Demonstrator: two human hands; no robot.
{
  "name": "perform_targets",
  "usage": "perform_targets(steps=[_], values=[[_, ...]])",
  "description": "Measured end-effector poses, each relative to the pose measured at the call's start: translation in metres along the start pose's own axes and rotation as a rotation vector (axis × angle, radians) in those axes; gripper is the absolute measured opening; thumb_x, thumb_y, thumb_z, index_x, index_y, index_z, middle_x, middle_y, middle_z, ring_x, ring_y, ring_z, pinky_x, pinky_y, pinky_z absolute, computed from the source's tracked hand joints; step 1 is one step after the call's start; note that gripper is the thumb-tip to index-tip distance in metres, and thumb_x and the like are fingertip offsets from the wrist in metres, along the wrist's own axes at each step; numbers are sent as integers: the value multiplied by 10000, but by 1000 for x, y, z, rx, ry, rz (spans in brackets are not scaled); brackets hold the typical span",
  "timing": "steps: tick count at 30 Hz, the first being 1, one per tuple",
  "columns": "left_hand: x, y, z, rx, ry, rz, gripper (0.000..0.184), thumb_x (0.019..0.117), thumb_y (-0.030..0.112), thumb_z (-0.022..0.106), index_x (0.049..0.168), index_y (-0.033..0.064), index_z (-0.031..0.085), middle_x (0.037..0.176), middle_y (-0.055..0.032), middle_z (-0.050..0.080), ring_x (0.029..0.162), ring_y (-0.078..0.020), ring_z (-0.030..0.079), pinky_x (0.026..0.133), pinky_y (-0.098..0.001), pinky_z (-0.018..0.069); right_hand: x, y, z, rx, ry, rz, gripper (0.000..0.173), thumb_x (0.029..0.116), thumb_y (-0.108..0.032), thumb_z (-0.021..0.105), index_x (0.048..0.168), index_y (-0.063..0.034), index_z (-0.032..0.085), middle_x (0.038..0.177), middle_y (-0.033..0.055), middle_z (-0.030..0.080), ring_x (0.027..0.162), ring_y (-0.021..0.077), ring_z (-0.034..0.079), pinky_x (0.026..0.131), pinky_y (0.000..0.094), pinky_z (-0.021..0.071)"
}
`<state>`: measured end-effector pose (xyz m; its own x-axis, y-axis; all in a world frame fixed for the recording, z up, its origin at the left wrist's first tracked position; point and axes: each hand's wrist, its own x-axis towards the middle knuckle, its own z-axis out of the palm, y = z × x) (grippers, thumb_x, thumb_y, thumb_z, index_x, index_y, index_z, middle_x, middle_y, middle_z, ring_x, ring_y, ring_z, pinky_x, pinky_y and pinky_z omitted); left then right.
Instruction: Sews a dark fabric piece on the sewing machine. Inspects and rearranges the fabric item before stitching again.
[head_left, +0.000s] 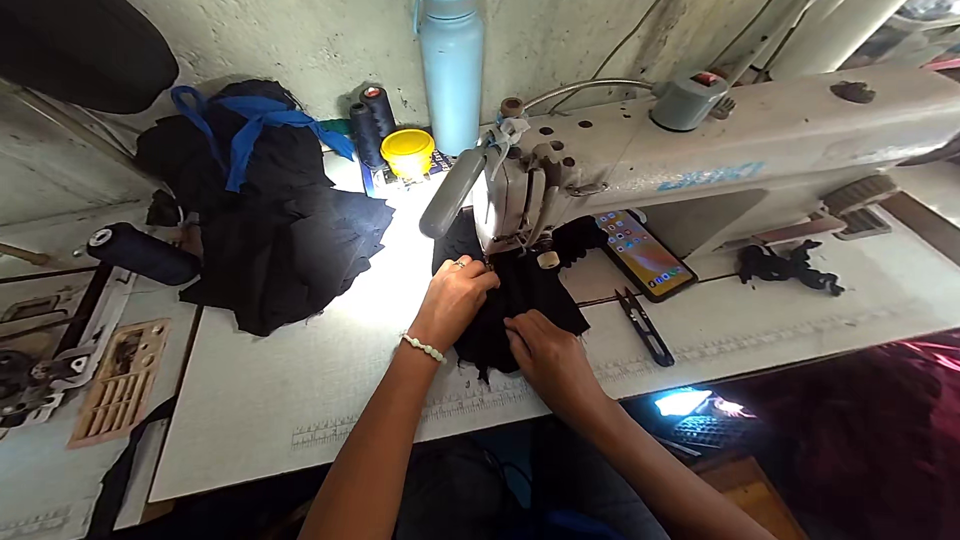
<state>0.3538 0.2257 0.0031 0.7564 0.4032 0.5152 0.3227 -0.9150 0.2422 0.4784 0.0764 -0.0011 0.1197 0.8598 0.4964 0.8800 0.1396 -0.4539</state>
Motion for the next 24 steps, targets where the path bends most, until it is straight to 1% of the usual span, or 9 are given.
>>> perform_targets(steps=[4,7,10,12,14,18,19,22,24], values=[[-8,11,-7,30,-88,-86,204,881,12,629,930,102,806,1026,-52,758,1045,-275,678,893,-492,492,-15,-3,-4,27,-15,33,187,950,-85,588,952,23,740,809,131,713,677,232,721,600,338,595],[-15,27,-7,77,-73,-150,243,914,150,572,959,101,807,1130,-36,747,1121,-280,641,923,-521,428,-21,-6,-3,25,-18,43,192,947,-94,589,946,17,746,788,120,712,660,229,720,576,343,590],[-20,34,1,151,-1,-189,266,987,272,589,926,131,805,1087,-3,765,1091,-258,658,947,-521,407,-22,-7,-4,-4,-48,28,174,921,-101,604,907,1,744,752,107,703,643,230,719,541,360,579],[-22,36,5,218,33,-202,210,971,276,637,907,157,797,1061,12,768,1057,-251,672,947,-539,402,-14,-5,-12,2,-131,11,169,914,-126,625,878,-8,740,744,118,693,675,267,724,560,405,585],[-24,40,8,251,45,-211,161,954,265,662,911,174,787,1070,14,764,1048,-256,678,968,-578,395,5,2,-24,63,-221,9,207,954,-156,632,863,2,729,821,156,687,796,325,713,667,467,594],[-24,42,7,227,59,-241,143,943,262,674,908,189,791,1076,15,765,1089,-293,676,989,-662,365,44,25,-8,187,-88,-86,246,994,-135,556,921,-18,760,1127,108,756,1058,265,715,910,414,573],[-25,42,6,228,58,-246,138,937,274,682,912,197,793,1078,22,766,1113,-301,668,988,-671,358,49,31,0,193,-84,-107,250,1000,-136,548,942,-19,761,1168,104,751,1086,262,712,930,428,562],[-27,41,5,253,63,-240,165,949,334,675,933,223,796,1126,51,764,1167,-303,659,991,-696,351,48,54,18,97,-117,-193,289,1034,-183,539,1176,-59,759,1241,78,732,1130,289,687,936,482,546],[-28,41,6,265,68,-231,170,948,340,673,924,221,791,1161,53,755,1198,-310,646,990,-712,339,44,61,20,4,-116,-260,287,1030,-168,534,1183,-68,755,1228,78,733,1115,309,686,898,489,553]])
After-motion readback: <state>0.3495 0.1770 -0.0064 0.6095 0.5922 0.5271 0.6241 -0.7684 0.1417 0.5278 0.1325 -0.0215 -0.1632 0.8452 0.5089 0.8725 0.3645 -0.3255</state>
